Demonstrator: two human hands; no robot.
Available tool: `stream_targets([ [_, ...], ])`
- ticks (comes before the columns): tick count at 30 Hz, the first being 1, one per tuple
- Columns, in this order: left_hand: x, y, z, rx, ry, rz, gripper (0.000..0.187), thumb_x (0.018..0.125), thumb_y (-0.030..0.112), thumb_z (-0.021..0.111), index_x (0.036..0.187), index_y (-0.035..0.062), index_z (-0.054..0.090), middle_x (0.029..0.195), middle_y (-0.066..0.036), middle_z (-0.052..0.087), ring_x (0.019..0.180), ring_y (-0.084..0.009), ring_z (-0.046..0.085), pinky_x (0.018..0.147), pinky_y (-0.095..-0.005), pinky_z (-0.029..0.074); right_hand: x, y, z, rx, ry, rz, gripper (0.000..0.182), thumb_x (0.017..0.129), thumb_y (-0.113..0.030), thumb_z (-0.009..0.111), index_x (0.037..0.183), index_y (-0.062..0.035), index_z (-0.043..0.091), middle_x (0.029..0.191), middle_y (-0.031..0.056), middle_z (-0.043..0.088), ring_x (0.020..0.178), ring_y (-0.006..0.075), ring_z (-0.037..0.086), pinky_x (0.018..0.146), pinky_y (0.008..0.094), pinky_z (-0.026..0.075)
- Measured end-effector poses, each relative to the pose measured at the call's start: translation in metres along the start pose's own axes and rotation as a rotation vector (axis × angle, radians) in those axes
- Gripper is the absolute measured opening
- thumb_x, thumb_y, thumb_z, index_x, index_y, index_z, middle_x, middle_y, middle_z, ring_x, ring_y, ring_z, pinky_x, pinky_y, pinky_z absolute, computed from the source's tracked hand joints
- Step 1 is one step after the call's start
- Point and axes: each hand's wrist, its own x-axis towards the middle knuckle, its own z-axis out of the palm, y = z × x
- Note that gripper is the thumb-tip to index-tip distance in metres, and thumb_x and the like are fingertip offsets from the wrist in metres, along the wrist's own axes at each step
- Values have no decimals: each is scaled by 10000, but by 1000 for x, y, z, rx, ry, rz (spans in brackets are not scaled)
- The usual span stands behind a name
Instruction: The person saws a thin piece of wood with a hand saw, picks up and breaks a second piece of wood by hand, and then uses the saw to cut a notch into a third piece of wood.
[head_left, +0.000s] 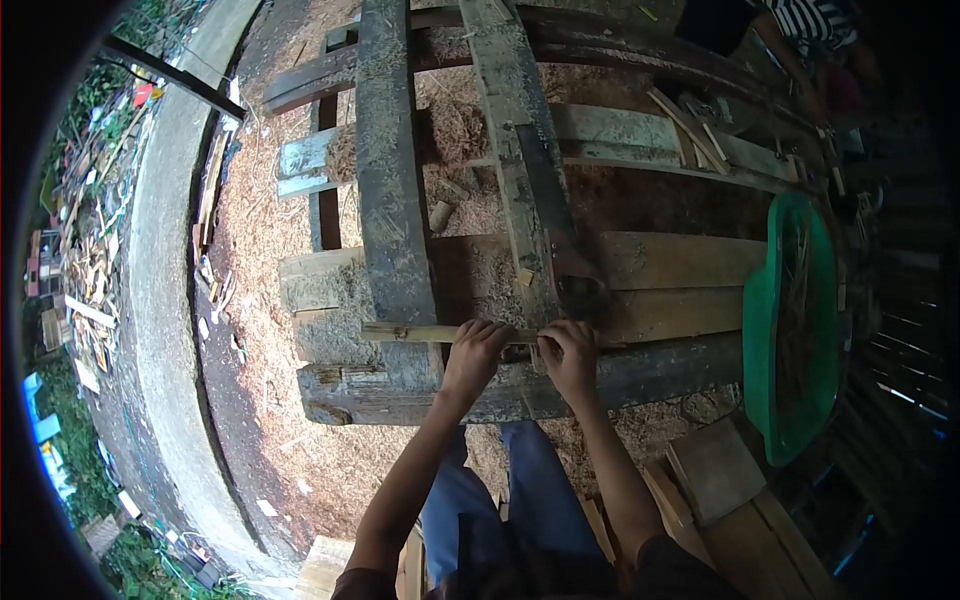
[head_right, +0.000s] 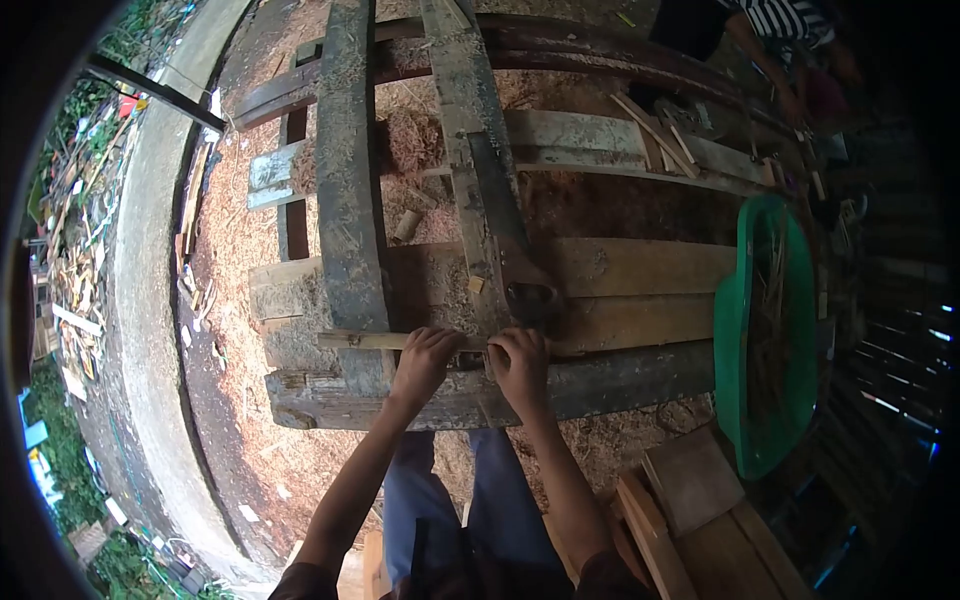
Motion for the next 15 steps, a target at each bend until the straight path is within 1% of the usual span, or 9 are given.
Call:
stream_targets([
  [2, 0, 0, 1, 10, -4, -1, 299, 874, 34, 661, 1162, 58, 738, 1179, -92, 758, 1155, -285, 686, 1023, -433, 489, 3, 0, 2, 85, -35, 101, 144, 892, -82, 766, 1035, -65, 756, 1045, 100, 682, 1042, 319, 617, 939, 463, 477],
  [5, 0, 2, -1, -8, 9, -11, 338, 855, 16, 655, 1180, 58, 737, 1203, -92, 754, 1164, -285, 685, 1022, -432, 491, 7, -3, 1, 112, -12, 109, 164, 885, -70, 763, 1047, -50, 760, 1036, 119, 673, 1044, 329, 621, 910, 462, 502],
  [6, -1, 1, -2, -1, 9, 5, 349, 848, 13, 655, 1184, 57, 737, 1206, -89, 754, 1163, -284, 685, 1021, -433, 492, 9, -1, 1, 122, -21, 104, 164, 885, -70, 763, 1047, -50, 760, 1036, 119, 673, 1044, 329, 621, 910, 462, 502],
  [8, -1, 2, -3, 8, 7, 22, 360, 841, 10, 656, 1188, 56, 736, 1209, -87, 753, 1163, -283, 685, 1021, -434, 493, 12, 4, -3, 107, -173, 133, 202, 880, -68, 760, 1080, -48, 765, 1041, 120, 670, 1055, 336, 624, 921, 466, 500],
  [9, -3, 2, -3, 9, 30, 32, 364, 837, 12, 660, 1190, 56, 736, 1207, -82, 753, 1161, -279, 685, 1024, -436, 492, 15, 2, -4, 114, -176, 134, 202, 880, -68, 760, 1080, -48, 765, 1041, 120, 670, 1055, 336, 624, 921, 466, 500],
  [11, -5, 3, -1, 4, 40, 45, 369, 833, 13, 664, 1192, 55, 735, 1205, -78, 753, 1160, -275, 685, 1027, -437, 491, 18, 0, -7, 97, -254, 159, 232, 886, -82, 750, 1116, -57, 769, 1046, 111, 663, 1062, 333, 628, 931, 479, 487],
  [13, -8, 4, 2, 40, 93, 55, 380, 821, 15, 674, 1193, 59, 737, 1200, -74, 754, 1154, -265, 688, 1022, -439, 496, 19, 0, -7, 49, -262, 152, 220, 884, -96, 749, 1101, -66, 767, 1046, 106, 660, 1073, 324, 626, 937, 483, 476],
  [15, -8, 3, 3, 45, 90, 65, 382, 818, 14, 677, 1192, 59, 737, 1197, -74, 754, 1152, -263, 691, 1019, -441, 500, 19, 0, -7, 7, -265, 143, 208, 882, -109, 749, 1086, -76, 765, 1045, 100, 657, 1083, 315, 623, 944, 486, 465],
])
